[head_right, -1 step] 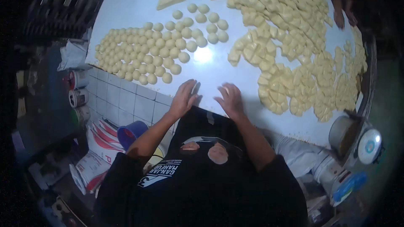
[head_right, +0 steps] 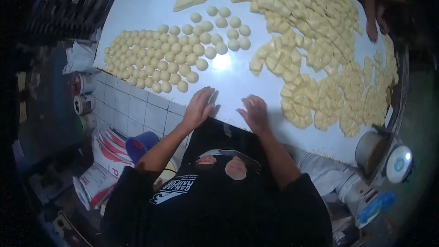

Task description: The person rolls small pieces of dough by hand on a white table to form spheres and places them in a large cluster next to the remaining unshaped dough.

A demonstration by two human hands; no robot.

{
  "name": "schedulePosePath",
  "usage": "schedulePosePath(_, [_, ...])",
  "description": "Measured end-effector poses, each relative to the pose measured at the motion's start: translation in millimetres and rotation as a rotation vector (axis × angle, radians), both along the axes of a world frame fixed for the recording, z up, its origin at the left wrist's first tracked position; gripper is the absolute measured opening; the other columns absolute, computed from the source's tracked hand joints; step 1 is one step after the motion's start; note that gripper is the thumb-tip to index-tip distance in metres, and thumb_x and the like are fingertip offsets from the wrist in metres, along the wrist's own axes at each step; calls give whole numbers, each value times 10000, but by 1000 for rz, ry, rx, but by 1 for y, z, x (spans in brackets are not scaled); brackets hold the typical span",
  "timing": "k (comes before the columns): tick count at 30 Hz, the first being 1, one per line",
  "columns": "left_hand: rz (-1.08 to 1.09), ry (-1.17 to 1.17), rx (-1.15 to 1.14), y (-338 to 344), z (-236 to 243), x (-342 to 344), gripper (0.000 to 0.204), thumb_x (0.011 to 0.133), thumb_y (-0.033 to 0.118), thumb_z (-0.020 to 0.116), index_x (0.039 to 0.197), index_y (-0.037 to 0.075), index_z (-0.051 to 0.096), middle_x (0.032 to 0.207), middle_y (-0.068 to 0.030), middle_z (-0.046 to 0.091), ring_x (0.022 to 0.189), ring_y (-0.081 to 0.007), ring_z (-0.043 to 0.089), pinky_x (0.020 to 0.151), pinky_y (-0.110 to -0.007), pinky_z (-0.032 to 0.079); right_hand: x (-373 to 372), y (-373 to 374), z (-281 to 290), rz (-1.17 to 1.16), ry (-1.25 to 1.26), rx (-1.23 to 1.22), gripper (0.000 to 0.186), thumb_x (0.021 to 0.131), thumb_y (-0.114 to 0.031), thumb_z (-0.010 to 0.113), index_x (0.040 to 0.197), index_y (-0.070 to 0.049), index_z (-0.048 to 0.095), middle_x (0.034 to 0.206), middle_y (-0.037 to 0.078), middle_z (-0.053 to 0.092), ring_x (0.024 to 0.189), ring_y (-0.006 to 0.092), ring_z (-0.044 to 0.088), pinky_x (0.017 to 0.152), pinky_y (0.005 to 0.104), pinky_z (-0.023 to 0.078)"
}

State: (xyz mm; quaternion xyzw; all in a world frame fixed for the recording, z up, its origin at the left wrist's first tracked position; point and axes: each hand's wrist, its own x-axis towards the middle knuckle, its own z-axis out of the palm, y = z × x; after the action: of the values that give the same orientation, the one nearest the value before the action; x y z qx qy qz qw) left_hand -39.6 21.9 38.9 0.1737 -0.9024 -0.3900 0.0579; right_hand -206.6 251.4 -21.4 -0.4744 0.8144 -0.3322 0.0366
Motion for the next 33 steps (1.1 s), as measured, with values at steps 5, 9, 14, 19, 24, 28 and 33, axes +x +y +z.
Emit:
schedulePosePath(5, [16, 163, -156, -101, 32, -74, 667, 978, 153, 742, 1579, 16, 487, 1610, -252, 513, 1481, -446, 494, 1240, -513, 405, -80, -69, 23, -43, -256, 30, 378, 921, -241, 834, 1206, -35, 695, 1126, 192, 672, 1093, 429, 660, 997, 500, 532])
schedulePosePath(9, [65, 246, -261, -220, 29, -155, 709, 967, 166, 752, 1582, -32, 461, 1619, -270, 494, 1496, -451, 476, 1244, -518, 397, -155, -222, 99, -3, -439, 115, 335, 1010, -242, 693, 1237, 4, 672, 1256, 258, 700, 1189, 466, 664, 1027, 509, 523])
schedulePosePath(14, [-93, 102, -499, -331, -11, -239, 751, 1030, 317, 685, 1643, -3, 391, 1710, -229, 401, 1567, -411, 405, 1272, -503, 361, -239, -406, 90, 70, -329, 41, 334, 1019, -225, 658, 1283, -21, 683, 1251, 242, 721, 1196, 465, 676, 1015, 507, 537])
schedulePosePath(19, [-93, -93, -501, -371, -42, -255, 792, 1036, 375, 677, 1654, -8, 365, 1750, -213, 344, 1601, -373, 369, 1294, -506, 333, -254, -475, 31, 145, 78, 28, 256, 1035, -134, 597, 1247, -29, 693, 1221, 245, 708, 1152, 445, 674, 952, 530, 548])
schedulePosePath(24, [-82, -145, -436, -386, -36, -238, 793, 1038, 396, 676, 1663, 17, 369, 1739, -214, 365, 1598, -374, 376, 1290, -518, 335, -147, -338, 72, -12, -388, 44, 109, 1054, -103, 599, 1037, -3, 639, 1003, 216, 638, 925, 445, 627, 814, 548, 521])
schedulePosePath(28, [-47, 155, -333, -312, 35, -235, 708, 1008, 292, 727, 1627, 63, 470, 1687, -229, 441, 1559, -423, 421, 1266, -534, 366, -22, -98, 16, 169, -210, 306, 91, 954, -117, 719, 990, -44, 679, 1004, 189, 655, 962, 405, 670, 844, 507, 577])
schedulePosePath(33, [-203, 383, -14, -145, 62, -161, 656, 923, 119, 803, 1527, 17, 569, 1559, -221, 575, 1452, -439, 534, 1186, -507, 459, -48, -60, 0, 56, 88, 410, 287, 871, -346, 813, 974, -99, 709, 1032, 144, 642, 1007, 392, 628, 873, 543, 485])
